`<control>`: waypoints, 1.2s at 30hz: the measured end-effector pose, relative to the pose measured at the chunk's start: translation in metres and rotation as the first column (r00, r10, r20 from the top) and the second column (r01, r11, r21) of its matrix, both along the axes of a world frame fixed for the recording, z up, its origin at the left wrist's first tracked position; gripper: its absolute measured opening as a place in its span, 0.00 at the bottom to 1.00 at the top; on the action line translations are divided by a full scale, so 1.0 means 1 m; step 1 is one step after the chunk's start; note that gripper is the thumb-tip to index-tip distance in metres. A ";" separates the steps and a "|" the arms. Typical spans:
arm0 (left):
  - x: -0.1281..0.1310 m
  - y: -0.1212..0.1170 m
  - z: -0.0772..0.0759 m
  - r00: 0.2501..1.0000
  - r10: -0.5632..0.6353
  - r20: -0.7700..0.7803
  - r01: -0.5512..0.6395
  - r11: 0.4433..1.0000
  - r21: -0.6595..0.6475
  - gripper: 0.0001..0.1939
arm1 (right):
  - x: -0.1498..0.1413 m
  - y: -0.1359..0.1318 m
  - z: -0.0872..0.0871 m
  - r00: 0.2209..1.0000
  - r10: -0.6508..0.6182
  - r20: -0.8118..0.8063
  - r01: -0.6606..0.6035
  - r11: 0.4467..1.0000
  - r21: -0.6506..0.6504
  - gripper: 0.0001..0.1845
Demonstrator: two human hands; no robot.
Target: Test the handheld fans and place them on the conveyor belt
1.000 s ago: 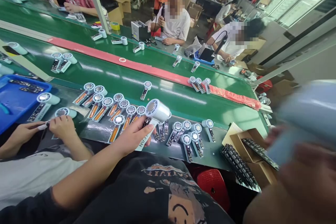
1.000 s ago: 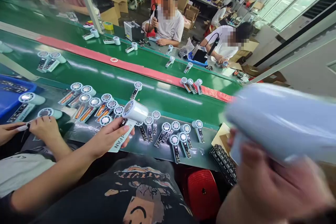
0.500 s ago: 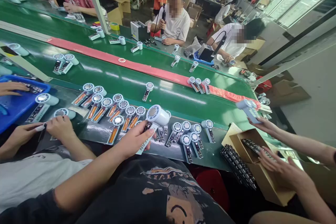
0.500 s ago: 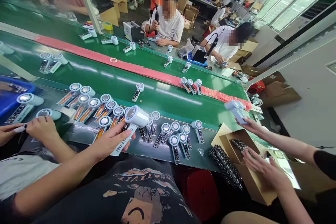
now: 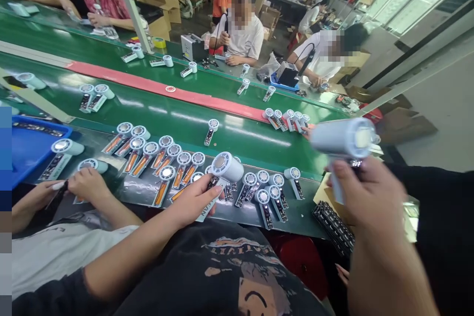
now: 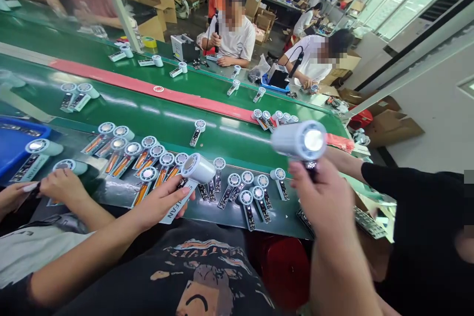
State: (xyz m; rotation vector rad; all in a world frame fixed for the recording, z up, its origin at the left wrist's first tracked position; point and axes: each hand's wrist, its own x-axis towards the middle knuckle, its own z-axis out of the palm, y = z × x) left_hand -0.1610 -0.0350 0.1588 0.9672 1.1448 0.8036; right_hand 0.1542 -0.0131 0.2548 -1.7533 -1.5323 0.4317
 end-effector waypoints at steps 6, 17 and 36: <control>-0.002 -0.004 -0.002 0.997 0.021 0.077 -0.018 0.999 -0.031 0.21 | -0.070 0.011 -0.060 0.749 0.046 -0.661 -0.233 0.952 -0.198 0.28; 0.004 -0.012 -0.005 0.990 0.137 -0.014 -0.137 0.979 -0.148 0.22 | -0.105 -0.011 -0.099 0.362 0.119 -0.924 -0.304 0.953 0.003 0.30; 0.006 -0.018 -0.009 0.957 0.275 0.092 -0.269 0.960 -0.072 0.27 | -0.115 -0.016 -0.099 0.319 0.023 -0.947 -0.240 0.969 -0.058 0.29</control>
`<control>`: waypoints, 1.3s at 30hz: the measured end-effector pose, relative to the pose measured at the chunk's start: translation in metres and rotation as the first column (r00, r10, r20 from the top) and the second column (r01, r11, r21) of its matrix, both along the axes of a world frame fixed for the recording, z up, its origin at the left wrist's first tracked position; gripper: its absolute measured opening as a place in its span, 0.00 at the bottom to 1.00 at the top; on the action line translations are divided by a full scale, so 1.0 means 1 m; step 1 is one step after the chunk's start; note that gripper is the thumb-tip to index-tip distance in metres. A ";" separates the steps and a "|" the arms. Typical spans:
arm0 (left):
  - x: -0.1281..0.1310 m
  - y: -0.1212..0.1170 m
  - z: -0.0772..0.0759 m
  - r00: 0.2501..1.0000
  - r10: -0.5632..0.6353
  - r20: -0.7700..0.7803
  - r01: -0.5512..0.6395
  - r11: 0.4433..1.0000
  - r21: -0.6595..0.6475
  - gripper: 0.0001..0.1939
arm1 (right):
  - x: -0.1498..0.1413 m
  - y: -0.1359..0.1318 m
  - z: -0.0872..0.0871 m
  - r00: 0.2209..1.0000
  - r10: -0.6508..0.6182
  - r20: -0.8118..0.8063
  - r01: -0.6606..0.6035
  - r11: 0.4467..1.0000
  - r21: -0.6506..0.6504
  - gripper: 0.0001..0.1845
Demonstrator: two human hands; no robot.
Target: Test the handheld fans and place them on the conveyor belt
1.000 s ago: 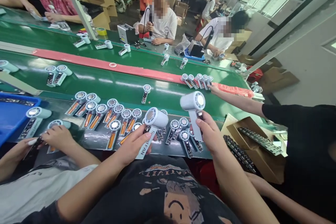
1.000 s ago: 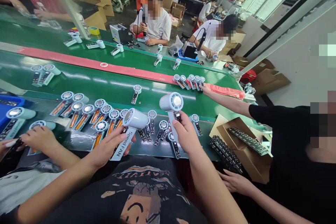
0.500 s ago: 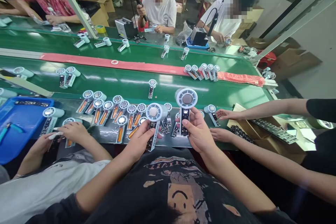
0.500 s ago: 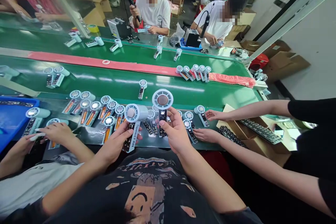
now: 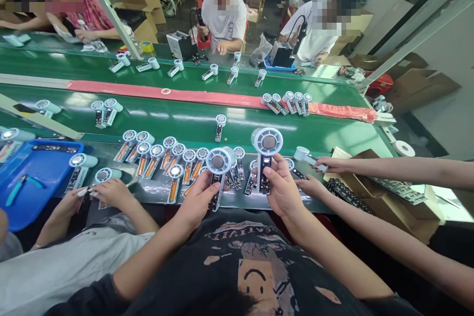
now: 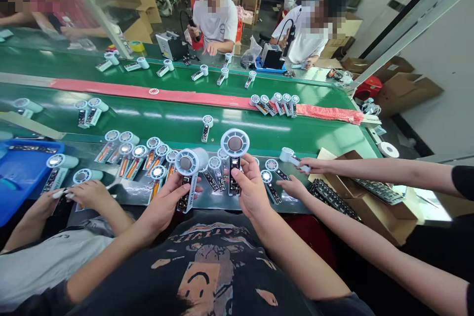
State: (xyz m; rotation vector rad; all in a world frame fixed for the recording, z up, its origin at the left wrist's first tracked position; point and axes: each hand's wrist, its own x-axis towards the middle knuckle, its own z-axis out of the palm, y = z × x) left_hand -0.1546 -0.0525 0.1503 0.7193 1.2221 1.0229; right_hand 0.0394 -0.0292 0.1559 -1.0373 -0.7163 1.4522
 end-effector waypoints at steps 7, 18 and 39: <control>0.000 0.000 0.002 0.999 -0.027 -0.021 0.027 1.000 0.015 0.27 | -0.002 0.005 0.001 0.999 -0.022 -0.029 0.022 1.000 -0.010 0.28; 0.000 -0.002 -0.013 1.000 -0.025 0.009 0.026 0.999 -0.027 0.30 | 0.013 0.007 -0.018 1.000 0.006 -0.002 -0.007 0.967 -0.257 0.27; 0.032 -0.033 -0.060 0.770 0.600 -0.219 -0.638 0.711 -0.296 0.27 | 0.033 0.340 -0.118 0.601 0.249 0.760 0.097 0.921 -0.378 0.16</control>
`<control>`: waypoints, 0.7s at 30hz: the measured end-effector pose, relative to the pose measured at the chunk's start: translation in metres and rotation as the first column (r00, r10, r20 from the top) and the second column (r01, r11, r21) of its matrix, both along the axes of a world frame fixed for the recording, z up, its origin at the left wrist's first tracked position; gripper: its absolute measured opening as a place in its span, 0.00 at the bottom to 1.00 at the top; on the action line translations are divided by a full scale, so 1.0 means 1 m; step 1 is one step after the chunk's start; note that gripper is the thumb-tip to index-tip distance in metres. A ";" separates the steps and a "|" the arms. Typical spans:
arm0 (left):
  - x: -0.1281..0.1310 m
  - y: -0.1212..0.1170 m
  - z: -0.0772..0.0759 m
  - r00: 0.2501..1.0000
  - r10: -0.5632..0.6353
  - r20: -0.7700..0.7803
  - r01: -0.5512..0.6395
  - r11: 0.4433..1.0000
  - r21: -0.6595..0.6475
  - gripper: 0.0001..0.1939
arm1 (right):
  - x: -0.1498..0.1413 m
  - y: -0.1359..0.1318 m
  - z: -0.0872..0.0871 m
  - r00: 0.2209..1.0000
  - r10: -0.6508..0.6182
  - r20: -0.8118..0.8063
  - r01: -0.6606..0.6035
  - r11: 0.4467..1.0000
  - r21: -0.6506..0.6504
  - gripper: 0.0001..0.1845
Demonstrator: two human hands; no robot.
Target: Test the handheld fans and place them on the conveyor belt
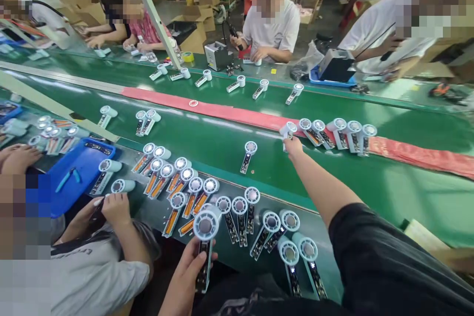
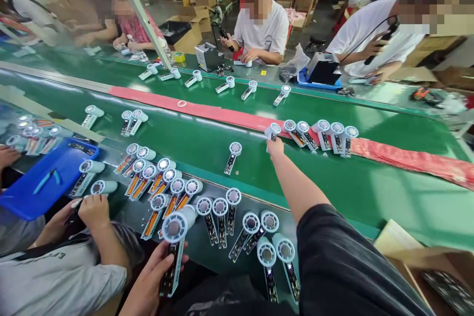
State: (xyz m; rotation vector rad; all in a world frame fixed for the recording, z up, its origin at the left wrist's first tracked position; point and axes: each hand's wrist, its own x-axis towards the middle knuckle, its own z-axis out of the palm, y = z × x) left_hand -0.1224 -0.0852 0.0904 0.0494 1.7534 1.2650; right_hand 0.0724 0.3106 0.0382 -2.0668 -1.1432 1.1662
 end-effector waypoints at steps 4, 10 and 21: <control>0.004 -0.018 -0.019 0.993 0.112 -0.048 -0.116 0.990 -0.087 0.32 | -0.006 0.052 -0.015 0.991 0.020 0.135 -0.035 0.993 0.113 0.17; 0.010 -0.009 0.018 0.997 0.075 0.003 -0.075 0.990 -0.117 0.27 | -0.011 0.008 -0.029 0.946 0.101 0.309 -0.170 0.964 0.206 0.37; 0.005 0.032 0.039 0.987 0.154 0.046 -0.160 0.969 0.191 0.29 | -0.093 -0.103 -0.059 0.893 0.415 0.176 -0.378 0.902 -0.206 0.38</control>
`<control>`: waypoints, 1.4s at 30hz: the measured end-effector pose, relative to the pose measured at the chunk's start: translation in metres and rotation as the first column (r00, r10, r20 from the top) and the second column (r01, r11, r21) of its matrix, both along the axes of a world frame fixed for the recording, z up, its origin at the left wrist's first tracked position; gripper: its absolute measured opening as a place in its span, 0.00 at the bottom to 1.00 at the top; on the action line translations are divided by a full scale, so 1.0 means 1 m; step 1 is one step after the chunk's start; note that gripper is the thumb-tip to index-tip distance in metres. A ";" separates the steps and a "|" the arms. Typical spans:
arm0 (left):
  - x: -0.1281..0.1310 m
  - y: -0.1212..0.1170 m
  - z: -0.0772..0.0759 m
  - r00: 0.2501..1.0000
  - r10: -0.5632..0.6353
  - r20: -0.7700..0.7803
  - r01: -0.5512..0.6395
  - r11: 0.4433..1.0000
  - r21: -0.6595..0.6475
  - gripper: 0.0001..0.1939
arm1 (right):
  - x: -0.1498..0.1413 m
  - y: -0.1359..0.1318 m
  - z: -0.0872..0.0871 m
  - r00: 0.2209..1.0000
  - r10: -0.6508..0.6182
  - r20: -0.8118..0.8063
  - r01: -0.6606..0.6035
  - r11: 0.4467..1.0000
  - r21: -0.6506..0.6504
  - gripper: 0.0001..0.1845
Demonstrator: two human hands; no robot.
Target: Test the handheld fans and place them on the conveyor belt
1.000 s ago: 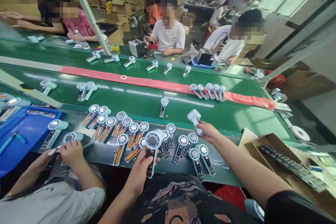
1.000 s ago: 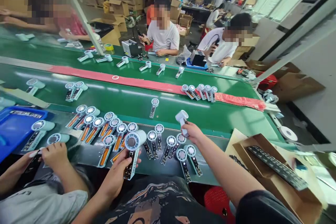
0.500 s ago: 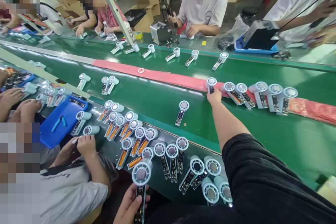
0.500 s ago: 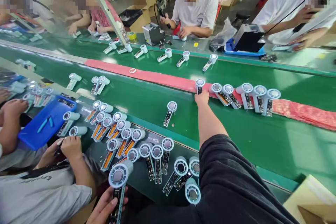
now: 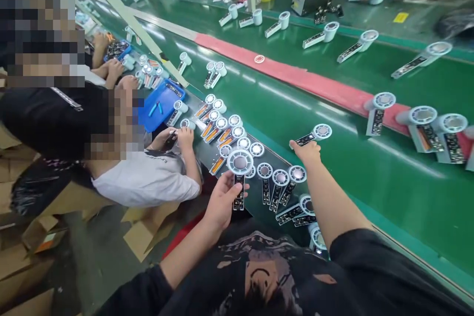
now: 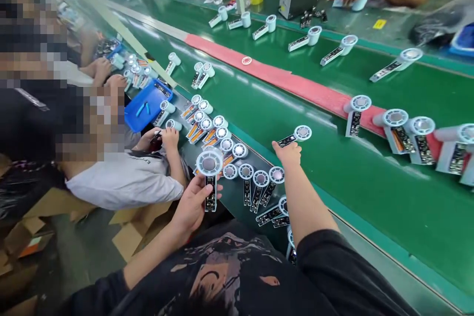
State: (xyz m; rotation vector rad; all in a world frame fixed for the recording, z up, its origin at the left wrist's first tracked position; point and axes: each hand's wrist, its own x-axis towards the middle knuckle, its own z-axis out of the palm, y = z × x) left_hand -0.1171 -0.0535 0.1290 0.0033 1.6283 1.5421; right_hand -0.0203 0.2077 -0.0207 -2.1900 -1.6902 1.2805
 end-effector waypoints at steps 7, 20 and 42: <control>-0.021 -0.010 0.012 0.998 -0.058 0.022 0.056 0.995 0.087 0.30 | 0.005 0.012 0.024 0.930 -0.313 -0.190 0.287 0.946 -0.154 0.18; -0.052 -0.015 0.035 0.988 -0.152 0.018 0.141 0.951 0.274 0.23 | 0.050 -0.078 0.141 0.457 -0.367 -0.810 0.382 0.904 -0.194 0.18; -0.016 0.034 0.037 0.754 -0.657 0.009 0.599 0.694 0.400 0.22 | 0.069 -0.227 0.182 0.189 -0.121 -0.974 0.404 0.914 -0.035 0.19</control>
